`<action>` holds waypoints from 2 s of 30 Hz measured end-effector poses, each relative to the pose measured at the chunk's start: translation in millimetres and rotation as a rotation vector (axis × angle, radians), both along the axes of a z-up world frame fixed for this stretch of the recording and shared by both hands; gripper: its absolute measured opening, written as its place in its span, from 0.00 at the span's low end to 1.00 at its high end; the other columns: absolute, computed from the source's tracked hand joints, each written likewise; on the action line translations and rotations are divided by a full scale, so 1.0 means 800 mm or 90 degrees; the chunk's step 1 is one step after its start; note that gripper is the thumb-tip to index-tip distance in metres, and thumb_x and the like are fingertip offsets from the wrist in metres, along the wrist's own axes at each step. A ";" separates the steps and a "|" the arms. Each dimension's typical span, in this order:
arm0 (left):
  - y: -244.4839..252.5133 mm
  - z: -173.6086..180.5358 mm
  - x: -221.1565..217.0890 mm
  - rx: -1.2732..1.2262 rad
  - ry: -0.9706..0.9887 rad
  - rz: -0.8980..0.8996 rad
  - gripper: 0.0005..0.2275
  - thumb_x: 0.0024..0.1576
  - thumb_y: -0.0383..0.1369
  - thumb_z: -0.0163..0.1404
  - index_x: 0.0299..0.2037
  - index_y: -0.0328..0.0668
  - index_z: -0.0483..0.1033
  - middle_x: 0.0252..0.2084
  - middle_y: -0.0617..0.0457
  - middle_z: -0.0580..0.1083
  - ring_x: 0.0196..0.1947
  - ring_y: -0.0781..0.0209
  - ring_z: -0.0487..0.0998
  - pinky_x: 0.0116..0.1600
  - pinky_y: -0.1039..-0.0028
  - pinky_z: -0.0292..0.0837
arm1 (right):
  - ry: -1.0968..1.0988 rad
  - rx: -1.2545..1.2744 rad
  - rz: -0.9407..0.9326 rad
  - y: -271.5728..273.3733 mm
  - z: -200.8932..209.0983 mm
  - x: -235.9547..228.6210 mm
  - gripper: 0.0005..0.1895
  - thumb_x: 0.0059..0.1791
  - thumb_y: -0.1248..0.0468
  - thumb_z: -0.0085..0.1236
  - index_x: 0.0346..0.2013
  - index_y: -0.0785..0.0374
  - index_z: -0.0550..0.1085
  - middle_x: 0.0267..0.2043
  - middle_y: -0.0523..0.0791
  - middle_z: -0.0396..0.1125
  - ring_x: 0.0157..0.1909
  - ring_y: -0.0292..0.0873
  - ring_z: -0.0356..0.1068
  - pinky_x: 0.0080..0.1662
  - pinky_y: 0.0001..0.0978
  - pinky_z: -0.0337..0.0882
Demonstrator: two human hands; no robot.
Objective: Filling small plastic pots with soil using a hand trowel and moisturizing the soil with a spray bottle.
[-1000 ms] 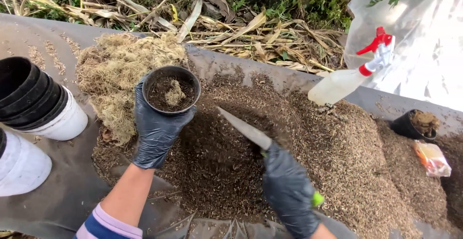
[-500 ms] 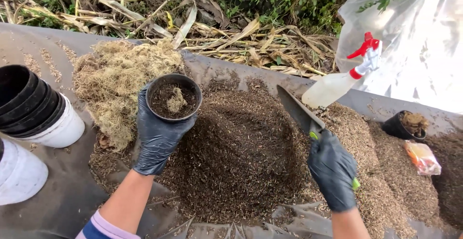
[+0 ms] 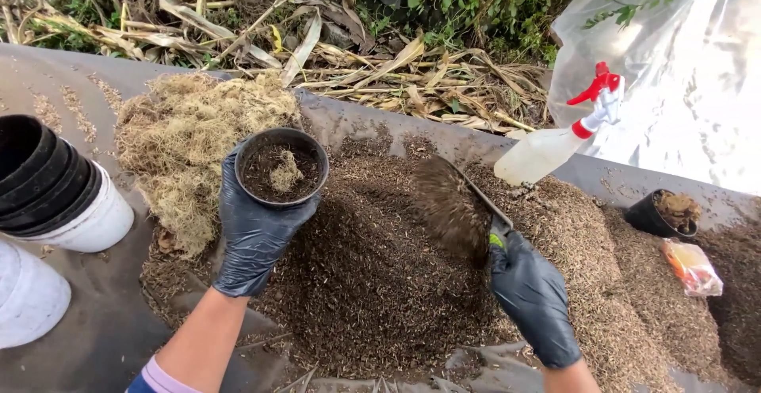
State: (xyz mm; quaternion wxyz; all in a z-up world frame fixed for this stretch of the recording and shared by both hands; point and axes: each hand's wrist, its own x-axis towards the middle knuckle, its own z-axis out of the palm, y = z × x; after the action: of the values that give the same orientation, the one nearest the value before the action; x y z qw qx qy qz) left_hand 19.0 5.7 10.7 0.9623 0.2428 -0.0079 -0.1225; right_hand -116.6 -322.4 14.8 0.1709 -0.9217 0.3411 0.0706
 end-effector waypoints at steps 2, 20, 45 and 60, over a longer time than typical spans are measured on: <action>-0.013 0.000 -0.023 0.661 -0.447 0.444 0.32 0.47 0.28 0.66 0.61 0.40 0.63 0.59 0.41 0.71 0.59 0.47 0.72 0.69 0.59 0.68 | -0.454 0.919 -0.197 -0.010 0.002 -0.006 0.06 0.58 0.61 0.46 0.50 0.50 0.67 0.37 0.42 0.69 0.18 0.29 0.56 0.12 0.16 0.55; 0.005 -0.014 0.015 -0.190 0.041 -0.073 0.33 0.50 0.30 0.65 0.63 0.30 0.59 0.71 0.28 0.58 0.67 0.24 0.62 0.65 0.37 0.63 | -0.129 -0.087 0.197 -0.035 -0.042 0.162 0.20 0.55 0.53 0.43 0.58 0.51 0.75 0.34 0.53 0.69 0.38 0.58 0.62 0.39 0.47 0.64; -0.010 -0.016 -0.013 0.706 -0.418 0.415 0.34 0.44 0.30 0.68 0.60 0.37 0.63 0.60 0.39 0.71 0.60 0.44 0.72 0.69 0.57 0.68 | -0.431 -0.364 0.650 -0.109 -0.126 0.025 0.27 0.40 0.66 0.52 0.55 0.50 0.72 0.48 0.44 0.70 0.45 0.54 0.72 0.39 0.51 0.75; -0.003 -0.030 -0.007 0.825 -0.443 0.483 0.35 0.47 0.40 0.68 0.60 0.35 0.61 0.58 0.38 0.72 0.57 0.43 0.74 0.67 0.60 0.70 | -0.393 -0.428 0.424 -0.079 -0.071 -0.071 0.16 0.48 0.63 0.63 0.50 0.60 0.77 0.40 0.47 0.76 0.36 0.44 0.76 0.43 0.41 0.81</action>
State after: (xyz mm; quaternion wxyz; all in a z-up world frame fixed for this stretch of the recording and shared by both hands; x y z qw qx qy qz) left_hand 13.6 3.6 -13.7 0.5501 0.7598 -0.1505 0.3123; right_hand -173.6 -385.6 -42.4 -0.0717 -0.9611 -0.0299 -0.2651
